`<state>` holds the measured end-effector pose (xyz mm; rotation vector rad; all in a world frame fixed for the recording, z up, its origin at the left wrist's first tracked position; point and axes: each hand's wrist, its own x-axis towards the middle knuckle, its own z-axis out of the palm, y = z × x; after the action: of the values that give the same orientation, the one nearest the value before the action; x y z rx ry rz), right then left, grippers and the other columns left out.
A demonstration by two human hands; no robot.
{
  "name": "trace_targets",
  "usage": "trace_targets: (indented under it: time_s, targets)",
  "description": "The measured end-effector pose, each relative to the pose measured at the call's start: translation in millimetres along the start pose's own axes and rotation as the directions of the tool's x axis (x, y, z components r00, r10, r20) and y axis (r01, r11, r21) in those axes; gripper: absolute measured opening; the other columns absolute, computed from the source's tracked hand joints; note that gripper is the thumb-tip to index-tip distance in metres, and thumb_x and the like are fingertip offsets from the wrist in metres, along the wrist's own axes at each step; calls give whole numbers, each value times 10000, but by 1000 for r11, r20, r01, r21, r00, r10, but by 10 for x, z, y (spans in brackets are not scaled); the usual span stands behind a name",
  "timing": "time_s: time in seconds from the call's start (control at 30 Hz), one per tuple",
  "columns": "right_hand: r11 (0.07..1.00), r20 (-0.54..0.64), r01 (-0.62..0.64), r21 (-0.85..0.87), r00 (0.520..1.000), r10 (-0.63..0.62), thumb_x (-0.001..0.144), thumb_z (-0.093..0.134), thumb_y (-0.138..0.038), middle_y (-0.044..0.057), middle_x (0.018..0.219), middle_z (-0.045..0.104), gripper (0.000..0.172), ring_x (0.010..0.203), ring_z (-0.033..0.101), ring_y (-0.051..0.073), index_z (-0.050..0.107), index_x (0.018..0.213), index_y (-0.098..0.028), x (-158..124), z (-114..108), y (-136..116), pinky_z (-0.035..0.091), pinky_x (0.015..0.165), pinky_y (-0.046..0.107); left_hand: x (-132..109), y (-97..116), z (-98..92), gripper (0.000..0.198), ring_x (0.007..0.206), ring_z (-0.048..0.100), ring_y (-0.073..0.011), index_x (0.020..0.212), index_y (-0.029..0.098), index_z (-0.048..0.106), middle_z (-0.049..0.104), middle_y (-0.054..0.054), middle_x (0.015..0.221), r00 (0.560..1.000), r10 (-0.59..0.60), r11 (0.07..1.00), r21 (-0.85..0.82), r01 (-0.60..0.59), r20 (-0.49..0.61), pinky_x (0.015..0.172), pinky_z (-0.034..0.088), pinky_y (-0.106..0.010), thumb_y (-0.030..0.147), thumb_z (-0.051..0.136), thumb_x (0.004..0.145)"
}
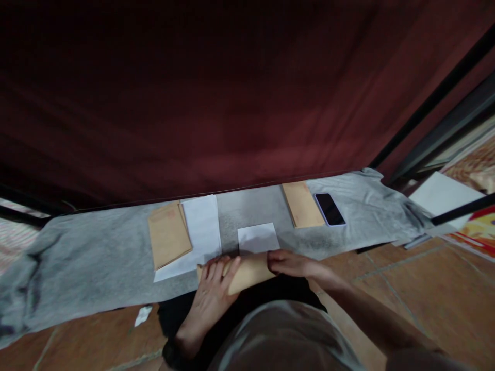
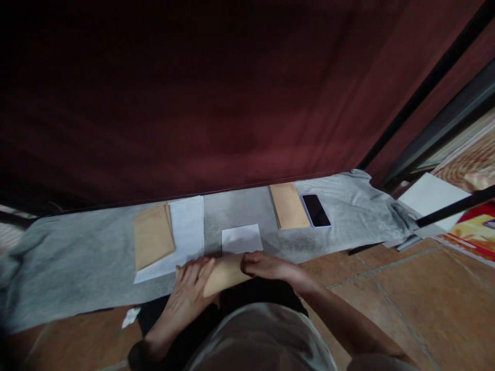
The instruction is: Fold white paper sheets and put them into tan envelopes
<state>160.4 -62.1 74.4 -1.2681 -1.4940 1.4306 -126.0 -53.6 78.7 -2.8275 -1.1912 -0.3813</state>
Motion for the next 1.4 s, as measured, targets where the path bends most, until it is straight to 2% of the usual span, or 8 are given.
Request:
trace_targets:
  time_s: [0.1, 0.2, 0.3, 0.5, 0.87, 1.03, 1.13, 1.4]
  targets:
    - [991, -199, -15, -133, 980, -12, 964, 492, -394, 50, 952, 710, 294, 824, 674, 182, 674, 1068, -187, 181, -211, -11, 533, 730, 280, -75, -196, 56, 872, 1170, 539, -354, 1566, 193, 221, 567, -171, 1292, 989, -123, 990, 67, 128, -79, 1029, 400, -536, 331, 676, 835]
    - [800, -482, -313, -512, 876, 34, 939, 580, -367, 106, 1077, 695, 301, 987, 670, 223, 622, 1177, -188, 302, -247, 109, 513, 857, 315, -133, -296, 107, 938, 1168, 535, -368, 1579, 157, 156, 548, -192, 1299, 966, -229, 967, 82, 240, -124, 1002, 420, -540, 374, 678, 830]
    - [622, -547, -476, -622, 832, 92, 908, 653, -432, 192, 1134, 665, 446, 1058, 654, 304, 587, 1235, -136, 394, -80, 255, 509, 887, 375, -155, -309, 147, 955, 1193, 520, -371, 1585, 161, 141, 539, -189, 1303, 948, -285, 953, 69, 296, -139, 1016, 410, -548, 382, 678, 826]
    - [545, -582, -547, -636, 803, 126, 870, 708, -415, 266, 1211, 619, 541, 1119, 624, 365, 551, 1249, -63, 553, 150, 347, 487, 921, 403, -194, -290, 209, 964, 1252, 486, -356, 1590, 187, 106, 517, -171, 1321, 940, -323, 942, 61, 331, -113, 1077, 369, -549, 362, 662, 823]
    - [944, -626, -223, -243, 780, 23, 794, 641, -257, 55, 879, 651, 72, 854, 637, 231, 582, 814, -222, 537, -75, 573, 513, 813, 349, -276, -333, 282, 970, 1257, 496, -338, 1585, 212, 126, 525, -140, 1304, 925, -378, 921, 78, 381, -47, 1126, 322, -555, 363, 667, 794]
    - [999, -652, 25, 38, 758, 6, 849, 561, -491, 36, 938, 678, 314, 788, 629, 205, 598, 1022, -231, 452, -200, 412, 552, 624, 315, -287, -344, 269, 1010, 1263, 491, -339, 1585, 211, 104, 516, -136, 1303, 914, -403, 910, 86, 405, -38, 1135, 310, -556, 339, 692, 773]
    - [940, -586, 184, 288, 810, 22, 784, 666, -508, 33, 981, 699, 412, 802, 627, 200, 625, 1087, -232, 380, -203, 284, 556, 628, 307, -277, -344, 284, 1016, 1268, 487, -343, 1583, 222, 91, 511, -132, 1312, 910, -413, 906, 85, 415, -34, 1133, 306, -562, 332, 689, 769]
    - [998, -394, 57, 24, 918, -43, 818, 605, -515, -18, 671, 607, 300, 632, 542, 154, 624, 763, -221, 350, -184, 354, 452, 580, 253, -246, -349, 307, 1036, 1290, 473, -343, 1584, 230, 83, 501, -137, 1340, 911, -411, 907, 79, 413, -41, 1148, 268, -582, 313, 700, 756]
